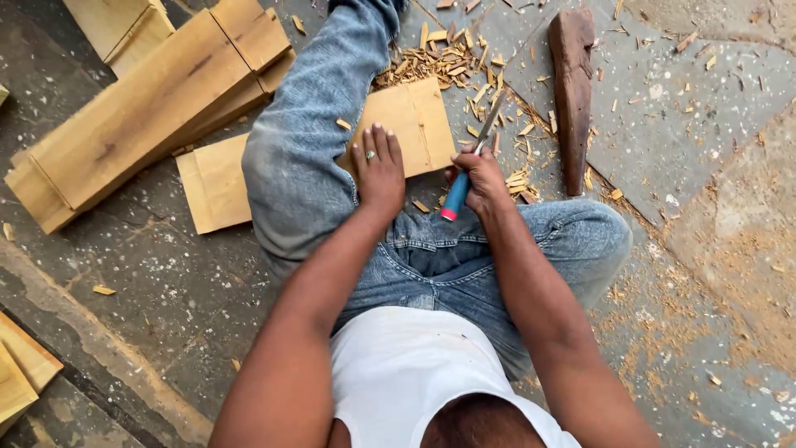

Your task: Chisel a groove into a piece of wood while sitting on the floor.

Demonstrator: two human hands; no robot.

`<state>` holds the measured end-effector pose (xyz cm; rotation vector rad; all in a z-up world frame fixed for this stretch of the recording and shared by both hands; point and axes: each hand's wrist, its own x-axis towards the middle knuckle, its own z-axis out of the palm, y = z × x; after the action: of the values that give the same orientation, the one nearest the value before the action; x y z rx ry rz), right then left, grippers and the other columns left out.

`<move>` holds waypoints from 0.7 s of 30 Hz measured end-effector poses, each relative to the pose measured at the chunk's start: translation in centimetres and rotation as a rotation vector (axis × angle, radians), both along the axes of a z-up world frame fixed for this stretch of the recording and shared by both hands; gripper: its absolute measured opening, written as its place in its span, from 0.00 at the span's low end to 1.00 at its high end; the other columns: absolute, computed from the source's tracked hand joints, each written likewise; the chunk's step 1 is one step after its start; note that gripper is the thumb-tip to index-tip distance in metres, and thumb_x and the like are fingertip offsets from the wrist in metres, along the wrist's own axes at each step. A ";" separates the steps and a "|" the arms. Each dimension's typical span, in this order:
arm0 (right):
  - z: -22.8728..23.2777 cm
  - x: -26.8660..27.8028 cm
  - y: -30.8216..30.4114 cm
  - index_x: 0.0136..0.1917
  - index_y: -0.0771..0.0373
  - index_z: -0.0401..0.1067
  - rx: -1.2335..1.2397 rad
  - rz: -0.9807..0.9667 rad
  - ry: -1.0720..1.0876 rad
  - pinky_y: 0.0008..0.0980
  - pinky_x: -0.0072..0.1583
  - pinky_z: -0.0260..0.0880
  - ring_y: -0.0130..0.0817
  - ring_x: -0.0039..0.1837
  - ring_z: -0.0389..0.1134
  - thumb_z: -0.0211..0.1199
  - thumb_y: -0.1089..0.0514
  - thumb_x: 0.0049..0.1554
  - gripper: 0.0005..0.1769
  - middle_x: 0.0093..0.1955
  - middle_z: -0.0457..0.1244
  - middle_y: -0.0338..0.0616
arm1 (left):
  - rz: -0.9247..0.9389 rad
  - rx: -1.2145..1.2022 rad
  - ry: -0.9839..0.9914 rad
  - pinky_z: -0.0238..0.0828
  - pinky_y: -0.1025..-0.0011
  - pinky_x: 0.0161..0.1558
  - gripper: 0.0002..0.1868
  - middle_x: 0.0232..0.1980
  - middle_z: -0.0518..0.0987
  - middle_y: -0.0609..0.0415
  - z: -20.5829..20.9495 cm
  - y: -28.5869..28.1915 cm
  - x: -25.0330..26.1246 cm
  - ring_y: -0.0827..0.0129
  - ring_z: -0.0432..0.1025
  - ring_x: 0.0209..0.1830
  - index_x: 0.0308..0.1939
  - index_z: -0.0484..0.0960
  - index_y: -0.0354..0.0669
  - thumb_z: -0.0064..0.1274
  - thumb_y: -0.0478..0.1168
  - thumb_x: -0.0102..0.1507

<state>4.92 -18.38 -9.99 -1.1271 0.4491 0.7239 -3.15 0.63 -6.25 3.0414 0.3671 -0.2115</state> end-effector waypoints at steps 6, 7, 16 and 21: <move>9.8 -0.4 -1.8 0.52 0.57 0.57 0.280 -0.096 -0.025 0.41 0.49 0.79 0.34 0.43 0.69 0.60 0.71 0.57 0.17 0.47 0.64 0.45 | -0.031 0.071 -0.117 0.66 0.44 0.59 0.29 0.65 0.73 0.36 1.0 2.6 3.5 0.40 0.71 0.61 0.66 0.70 0.34 0.56 0.37 0.61; 12.0 -0.7 -2.3 0.51 0.58 0.57 0.194 -0.168 0.008 0.42 0.50 0.81 0.36 0.46 0.74 0.58 0.69 0.56 0.15 0.51 0.68 0.47 | -0.079 -0.127 0.098 0.71 0.48 0.58 0.27 0.62 0.75 0.36 2.9 3.0 3.9 0.41 0.75 0.57 0.66 0.72 0.32 0.52 0.35 0.62; 9.7 -7.2 -6.2 0.66 0.62 0.58 -0.464 0.488 -0.478 0.27 0.46 0.70 0.28 0.47 0.64 0.67 0.66 0.59 0.26 0.51 0.60 0.47 | -0.316 0.154 -0.074 0.61 0.40 0.66 0.28 0.59 0.75 0.42 1.2 1.3 -0.5 0.49 0.73 0.56 0.64 0.74 0.39 0.60 0.40 0.60; 13.8 -10.4 -6.8 0.79 0.57 0.51 -0.098 0.362 -0.089 0.27 0.40 0.70 0.28 0.44 0.65 0.59 0.66 0.57 0.39 0.59 0.60 0.40 | -0.290 -0.174 0.179 0.58 0.41 0.69 0.42 0.71 0.67 0.39 5.5 3.8 3.5 0.44 0.63 0.71 0.65 0.69 0.35 0.56 0.60 0.55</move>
<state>-5.49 -25.19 3.77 -1.3452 0.2068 0.9698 0.31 4.41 -0.75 2.8963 -0.0835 -0.5055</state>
